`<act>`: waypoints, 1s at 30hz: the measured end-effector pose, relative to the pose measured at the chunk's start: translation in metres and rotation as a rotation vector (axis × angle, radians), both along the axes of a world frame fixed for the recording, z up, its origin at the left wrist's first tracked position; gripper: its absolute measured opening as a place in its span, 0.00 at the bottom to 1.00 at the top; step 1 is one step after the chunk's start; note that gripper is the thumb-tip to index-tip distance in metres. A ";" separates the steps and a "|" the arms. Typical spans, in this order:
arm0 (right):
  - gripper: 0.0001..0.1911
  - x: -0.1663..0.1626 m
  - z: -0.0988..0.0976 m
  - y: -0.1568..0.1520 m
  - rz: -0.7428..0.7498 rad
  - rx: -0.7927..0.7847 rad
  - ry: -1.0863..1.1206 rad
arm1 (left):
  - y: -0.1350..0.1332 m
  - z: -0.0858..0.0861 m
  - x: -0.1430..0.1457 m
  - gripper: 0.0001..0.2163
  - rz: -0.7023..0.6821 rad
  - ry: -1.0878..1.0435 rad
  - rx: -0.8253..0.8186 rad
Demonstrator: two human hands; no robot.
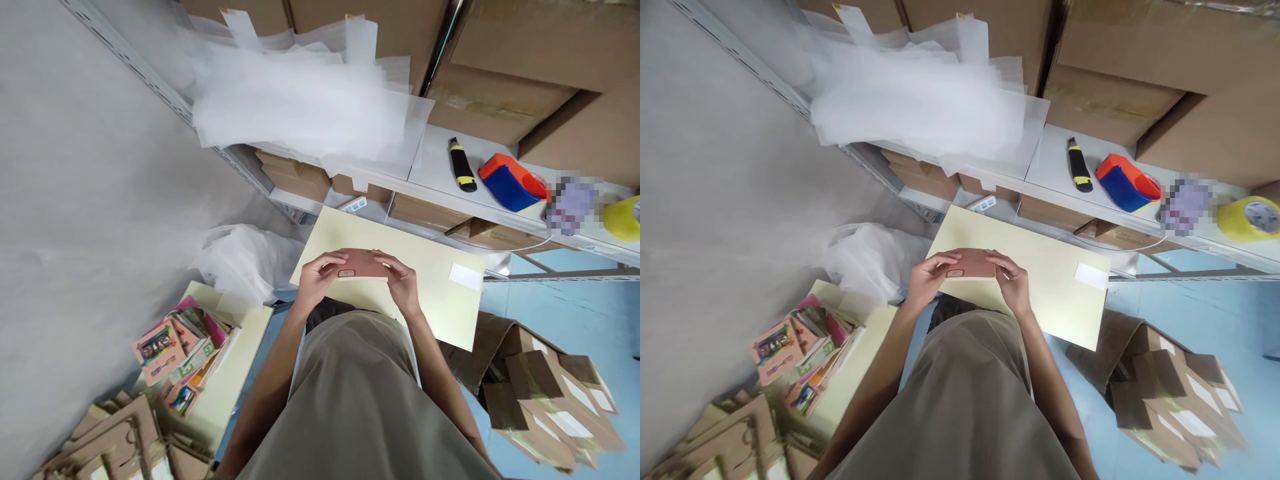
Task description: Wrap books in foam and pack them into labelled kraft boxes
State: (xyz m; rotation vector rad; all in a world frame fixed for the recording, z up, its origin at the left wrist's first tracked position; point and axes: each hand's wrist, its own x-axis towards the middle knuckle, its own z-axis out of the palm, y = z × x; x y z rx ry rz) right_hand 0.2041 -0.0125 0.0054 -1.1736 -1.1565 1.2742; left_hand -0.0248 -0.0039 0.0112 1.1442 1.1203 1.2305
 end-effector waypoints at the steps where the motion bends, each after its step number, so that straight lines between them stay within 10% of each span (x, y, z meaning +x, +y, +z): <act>1: 0.12 0.000 -0.001 0.000 0.000 -0.003 -0.005 | 0.000 -0.001 -0.001 0.12 0.002 -0.012 -0.016; 11: 0.30 -0.004 -0.009 0.001 -0.085 -0.139 -0.041 | 0.003 -0.011 -0.008 0.20 0.016 0.096 -0.106; 30: 0.25 -0.009 0.009 0.001 -0.002 -0.196 -0.040 | 0.008 0.003 -0.001 0.24 0.097 0.123 -0.238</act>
